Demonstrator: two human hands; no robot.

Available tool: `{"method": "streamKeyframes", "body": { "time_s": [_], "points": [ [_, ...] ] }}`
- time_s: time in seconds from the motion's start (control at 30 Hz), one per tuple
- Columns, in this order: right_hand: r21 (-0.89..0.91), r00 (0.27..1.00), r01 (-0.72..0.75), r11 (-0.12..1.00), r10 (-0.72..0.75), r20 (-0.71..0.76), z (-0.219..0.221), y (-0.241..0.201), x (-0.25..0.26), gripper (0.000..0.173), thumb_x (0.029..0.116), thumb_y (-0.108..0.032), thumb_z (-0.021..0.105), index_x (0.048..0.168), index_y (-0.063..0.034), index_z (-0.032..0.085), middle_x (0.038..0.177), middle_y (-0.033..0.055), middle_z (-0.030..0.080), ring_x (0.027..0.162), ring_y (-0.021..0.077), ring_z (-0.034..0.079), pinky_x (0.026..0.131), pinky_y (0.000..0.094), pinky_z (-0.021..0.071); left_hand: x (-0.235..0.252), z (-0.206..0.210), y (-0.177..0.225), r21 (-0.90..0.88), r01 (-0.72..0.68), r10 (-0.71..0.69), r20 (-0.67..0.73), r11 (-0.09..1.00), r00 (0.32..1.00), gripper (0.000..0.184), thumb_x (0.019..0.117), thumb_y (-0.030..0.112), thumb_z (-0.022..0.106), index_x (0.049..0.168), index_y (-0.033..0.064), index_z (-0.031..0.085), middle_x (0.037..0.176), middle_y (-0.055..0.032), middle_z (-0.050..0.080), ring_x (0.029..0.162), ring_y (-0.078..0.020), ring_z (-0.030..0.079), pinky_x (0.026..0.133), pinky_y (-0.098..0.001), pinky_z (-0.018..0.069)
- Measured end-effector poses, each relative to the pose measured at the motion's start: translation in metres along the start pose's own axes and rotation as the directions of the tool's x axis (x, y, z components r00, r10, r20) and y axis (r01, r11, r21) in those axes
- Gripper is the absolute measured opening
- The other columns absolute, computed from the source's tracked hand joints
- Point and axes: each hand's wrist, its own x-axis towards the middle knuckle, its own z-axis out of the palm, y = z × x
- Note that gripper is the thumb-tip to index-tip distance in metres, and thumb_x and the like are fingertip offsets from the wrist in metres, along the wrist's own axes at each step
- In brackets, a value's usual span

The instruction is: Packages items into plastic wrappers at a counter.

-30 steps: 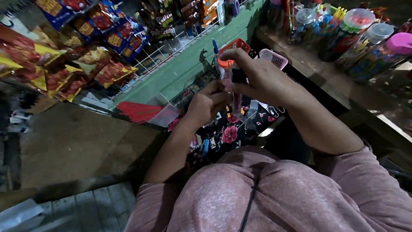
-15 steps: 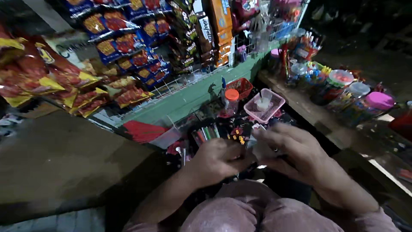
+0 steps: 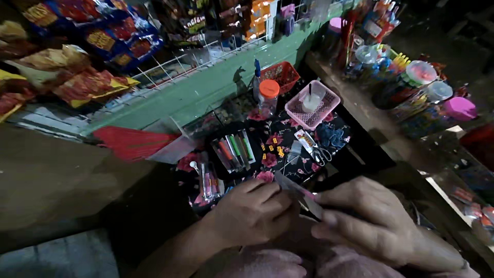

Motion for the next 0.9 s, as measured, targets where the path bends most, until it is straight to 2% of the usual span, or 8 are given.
{"method": "streamKeyframes", "body": {
  "time_s": [0.1,0.23,0.43,0.6,0.7,0.77,0.83,0.9],
  "points": [
    [-0.056,1.000,-0.015,0.998,0.015,-0.006,0.005,0.015,0.011,0.025,0.1030,-0.031,0.062,0.120,-0.0133,0.062,0.098,0.0079,0.067,0.090,0.0179,0.066,0.079,0.0290,0.0539,0.005,0.007,-0.013,-0.017,0.004,-0.004,0.005,1.000,1.000,0.016,0.1035,0.014,0.054,0.098,0.0156,0.069,0.094,-0.0053,0.070,0.085,-0.0202,0.067,0.073,-0.0323,0.0530],
    [0.030,1.000,-0.008,1.000,0.008,0.003,-0.001,0.031,0.032,0.048,0.1050,-0.044,0.052,0.121,-0.0011,0.068,0.105,0.0151,0.069,0.097,0.0210,0.067,0.083,0.0328,0.0546,0.015,0.007,-0.034,-0.087,-0.012,0.011,-0.020,0.996,1.000,0.015,0.0970,0.013,0.061,0.093,0.0147,0.075,0.091,-0.0081,0.070,0.086,-0.0220,0.068,0.073,-0.0345,0.0545],
    [0.126,0.999,-0.013,0.992,0.018,-0.038,-0.008,0.041,0.034,0.036,0.1063,-0.028,0.052,0.116,0.0024,0.068,0.108,0.0143,0.067,0.102,0.0155,0.065,0.089,0.0262,0.0534,0.025,-0.003,-0.046,-0.100,0.001,0.002,0.030,0.995,1.000,0.017,0.0967,0.011,0.062,0.098,0.0109,0.078,0.092,-0.0122,0.070,0.083,-0.0250,0.066,0.069,-0.0369,0.0537],
    [0.232,0.982,-0.089,0.969,0.045,0.186,0.004,0.059,0.028,0.029,0.0968,-0.028,0.067,0.114,-0.0039,0.071,0.127,0.0163,0.061,0.117,0.0228,0.061,0.096,0.0350,0.0542,0.021,-0.008,-0.056,-0.225,0.055,-0.047,0.039,0.973,0.998,0.017,0.0986,0.015,0.063,0.094,0.0085,0.078,0.099,-0.0141,0.067,0.095,-0.0208,0.065,0.085,-0.0329,0.0538],
    [0.239,0.963,-0.032,0.971,-0.034,0.268,0.017,0.063,0.036,0.016,0.0941,-0.020,0.069,0.094,-0.0040,0.071,0.124,0.0202,0.063,0.115,0.0286,0.063,0.095,0.0382,0.0543,0.016,-0.003,-0.067,-0.403,0.093,-0.105,-0.009,0.911,0.994,0.017,0.1005,0.019,0.064,0.094,0.0082,0.076,0.105,-0.0109,0.061,0.103,-0.0103,0.058,0.093,-0.0209,0.0472],
    [0.200,0.959,-0.001,0.980,-0.056,0.278,0.022,0.059,0.045,0.015,0.0955,-0.017,0.067,0.090,-0.0047,0.072,0.117,0.0199,0.065,0.113,0.0310,0.063,0.095,0.0405,0.0530,0.005,0.010,-0.077,-0.589,0.114,-0.174,-0.046,0.800,0.984,0.019,0.1023,0.029,0.063,0.106,0.0120,0.069,0.121,-0.0018,0.059,0.116,-0.0036,0.056,0.099,-0.0194,0.0478],
    [0.121,0.956,-0.018,0.992,-0.018,0.294,0.028,0.058,0.054,0.015,0.0956,-0.018,0.066,0.091,-0.0043,0.073,0.112,0.0202,0.065,0.110,0.0355,0.063,0.091,0.0480,0.0526,-0.014,0.031,-0.082,-0.798,0.164,-0.275,-0.002,0.580,0.961,0.051,0.0972,0.050,0.064,0.139,0.0240,0.054,0.141,0.0100,0.054,0.126,-0.0045,0.054,0.102,-0.0243,0.0499],
    [0.080,0.952,-0.047,0.996,0.020,0.306,0.037,0.064,0.060,0.016,0.0956,-0.019,0.067,0.095,-0.0050,0.073,0.118,0.0192,0.065,0.113,0.0377,0.062,0.092,0.0535,0.0514,-0.039,0.053,-0.074,-0.864,0.320,-0.404,0.153,0.388,0.902,0.087,0.0853,0.063,0.071,0.154,0.0246,0.032,0.143,0.0142,0.052,0.125,-0.0025,0.054,0.103,-0.0249,0.0497]
  ]
}}
